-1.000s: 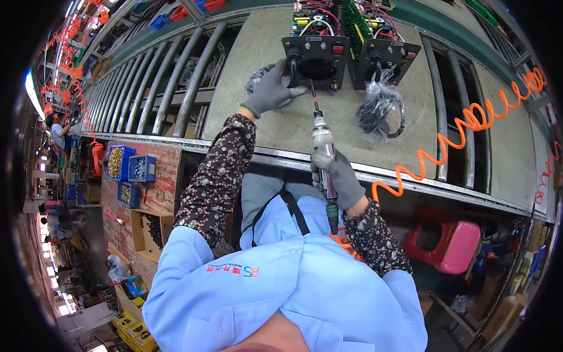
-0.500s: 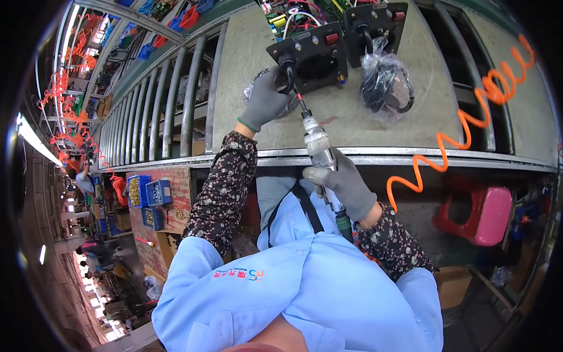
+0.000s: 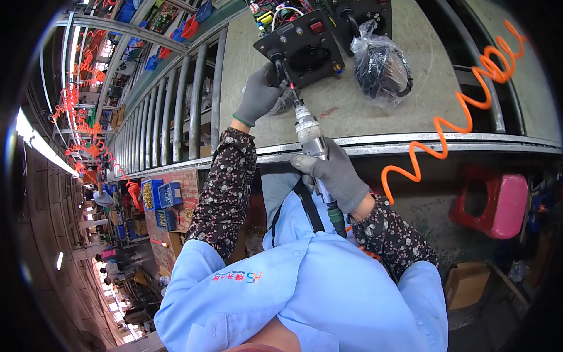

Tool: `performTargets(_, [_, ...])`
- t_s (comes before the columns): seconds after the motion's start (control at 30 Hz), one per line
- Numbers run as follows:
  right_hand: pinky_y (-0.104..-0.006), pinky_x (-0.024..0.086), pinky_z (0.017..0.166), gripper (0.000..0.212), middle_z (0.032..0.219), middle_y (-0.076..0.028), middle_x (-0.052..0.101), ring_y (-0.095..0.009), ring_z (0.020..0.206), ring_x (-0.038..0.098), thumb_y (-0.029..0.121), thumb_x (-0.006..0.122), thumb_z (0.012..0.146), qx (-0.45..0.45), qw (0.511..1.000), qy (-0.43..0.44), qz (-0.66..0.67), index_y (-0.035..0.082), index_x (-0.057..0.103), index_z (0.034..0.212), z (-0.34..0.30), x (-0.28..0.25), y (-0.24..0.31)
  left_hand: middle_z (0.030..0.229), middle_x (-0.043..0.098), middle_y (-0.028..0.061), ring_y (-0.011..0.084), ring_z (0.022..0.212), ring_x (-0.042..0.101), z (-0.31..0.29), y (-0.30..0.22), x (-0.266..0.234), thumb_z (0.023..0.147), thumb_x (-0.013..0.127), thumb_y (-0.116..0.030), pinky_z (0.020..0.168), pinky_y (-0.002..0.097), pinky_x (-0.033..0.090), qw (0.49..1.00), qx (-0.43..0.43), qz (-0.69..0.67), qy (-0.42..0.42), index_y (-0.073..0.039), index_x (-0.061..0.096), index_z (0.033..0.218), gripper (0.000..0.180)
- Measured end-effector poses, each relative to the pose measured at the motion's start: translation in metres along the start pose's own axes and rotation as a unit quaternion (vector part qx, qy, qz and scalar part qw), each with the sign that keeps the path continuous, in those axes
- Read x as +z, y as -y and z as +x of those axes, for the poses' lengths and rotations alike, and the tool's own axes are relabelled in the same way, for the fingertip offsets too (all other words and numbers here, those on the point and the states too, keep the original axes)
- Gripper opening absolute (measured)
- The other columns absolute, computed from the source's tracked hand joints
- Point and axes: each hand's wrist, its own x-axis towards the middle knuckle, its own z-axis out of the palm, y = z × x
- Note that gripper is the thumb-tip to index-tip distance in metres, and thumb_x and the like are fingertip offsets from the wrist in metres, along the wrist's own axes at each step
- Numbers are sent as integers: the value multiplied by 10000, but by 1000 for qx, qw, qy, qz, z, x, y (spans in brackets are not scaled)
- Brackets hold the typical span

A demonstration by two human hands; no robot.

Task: The person secures internal components of an electronic device by driving screws into a circuit board and cables within an electronic housing using an electric screwdriver.

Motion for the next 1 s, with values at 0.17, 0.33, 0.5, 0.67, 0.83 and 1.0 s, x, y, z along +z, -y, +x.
performTargets(0.17, [-191, 399, 424, 342, 637, -12, 488, -65, 467, 475, 213, 657, 714, 2, 999, -8, -32, 20, 462, 918, 6, -1, -2, 835, 600, 85, 105, 745, 542, -1, 1, -1, 707, 586, -37, 675, 264, 436, 1000, -1, 25, -7, 23, 520, 983, 290])
performTargets(0.33, [-197, 397, 419, 304, 581, -9, 482, -69, 443, 467, 218, 633, 730, -12, 998, -14, -60, 26, 469, 899, 7, 0, -1, 791, 589, 68, 96, 705, 515, -2, -7, -4, 719, 587, -49, 643, 261, 423, 999, -32, 42, -9, 15, 522, 937, 236])
performTargets(0.5, [-201, 392, 408, 324, 583, -10, 483, -69, 444, 468, 230, 646, 724, -17, 997, -11, -69, 20, 470, 898, 8, 0, 1, 877, 618, 153, 228, 821, 614, 0, 2, -5, 665, 604, -38, 708, 304, 473, 998, -43, 40, -9, 36, 529, 985, 337])
performTargets(0.67, [-198, 416, 457, 405, 678, -16, 510, -70, 502, 491, 258, 694, 693, -3, 999, -1, -45, 6, 483, 930, 10, 2, -2, 874, 617, 149, 226, 820, 613, -1, 5, -6, 669, 600, -42, 705, 302, 472, 999, -36, 33, -10, 31, 525, 983, 331])
performTargets(0.83, [-203, 432, 464, 385, 682, -16, 505, -65, 505, 494, 281, 681, 703, 23, 1000, 14, -8, 22, 488, 913, 9, 3, -3, 882, 619, 145, 222, 837, 613, -2, 4, -5, 675, 598, -45, 720, 299, 469, 998, -50, 20, -11, 28, 522, 982, 325])
performTargets(1.0, [-242, 434, 491, 331, 723, -24, 498, -95, 565, 503, 299, 598, 780, 96, 977, 73, 176, 46, 470, 953, 4, 5, 4, 890, 618, 148, 221, 849, 612, -3, 6, -6, 677, 596, -43, 735, 299, 468, 998, -56, 24, -11, 27, 519, 990, 330])
